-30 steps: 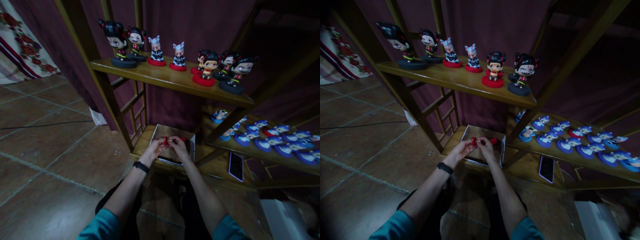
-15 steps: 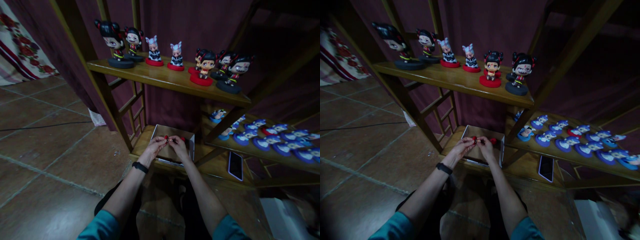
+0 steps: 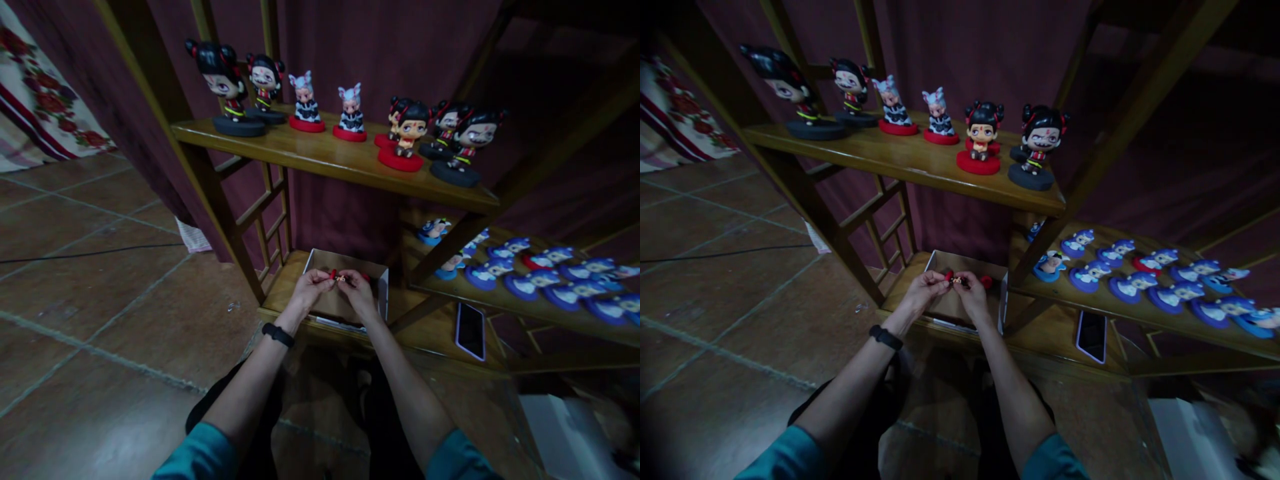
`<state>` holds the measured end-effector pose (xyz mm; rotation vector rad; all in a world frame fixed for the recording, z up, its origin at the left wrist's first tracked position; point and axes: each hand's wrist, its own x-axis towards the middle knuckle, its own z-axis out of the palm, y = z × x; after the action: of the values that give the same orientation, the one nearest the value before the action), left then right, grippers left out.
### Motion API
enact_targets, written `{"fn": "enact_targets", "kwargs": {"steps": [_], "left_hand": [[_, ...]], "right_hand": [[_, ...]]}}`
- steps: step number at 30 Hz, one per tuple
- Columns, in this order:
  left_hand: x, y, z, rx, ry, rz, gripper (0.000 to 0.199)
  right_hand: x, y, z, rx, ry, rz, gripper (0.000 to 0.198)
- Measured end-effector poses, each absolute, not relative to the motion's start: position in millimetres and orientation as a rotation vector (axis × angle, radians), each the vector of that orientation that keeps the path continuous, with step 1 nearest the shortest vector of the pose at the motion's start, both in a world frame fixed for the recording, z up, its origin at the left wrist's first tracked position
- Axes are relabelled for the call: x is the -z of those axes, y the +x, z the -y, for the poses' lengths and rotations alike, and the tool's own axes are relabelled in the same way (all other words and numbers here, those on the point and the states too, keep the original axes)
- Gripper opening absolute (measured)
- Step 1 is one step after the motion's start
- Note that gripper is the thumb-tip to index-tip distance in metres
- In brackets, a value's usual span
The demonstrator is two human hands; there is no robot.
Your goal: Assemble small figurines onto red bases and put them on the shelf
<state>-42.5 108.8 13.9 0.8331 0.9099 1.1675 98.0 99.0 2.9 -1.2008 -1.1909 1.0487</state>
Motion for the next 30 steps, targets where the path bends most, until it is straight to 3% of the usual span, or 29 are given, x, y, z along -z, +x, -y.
{"fn": "enact_targets", "kwargs": {"steps": [9, 21, 30], "left_hand": [[-11, -43, -109, -1.152, 0.77, -0.889, 0.032], [-8, -40, -109, -1.236, 1.477, -1.079, 0.017], [-32, -41, -87, -1.12, 2.148, -1.217, 0.021]], "right_hand": [[-11, 97, -94, -0.775, -1.314, 1.428, 0.02], [-3, 97, -95, -1.464, -0.955, 0.717, 0.022], [7, 98, -97, -1.505, -0.879, 0.631, 0.019]]}}
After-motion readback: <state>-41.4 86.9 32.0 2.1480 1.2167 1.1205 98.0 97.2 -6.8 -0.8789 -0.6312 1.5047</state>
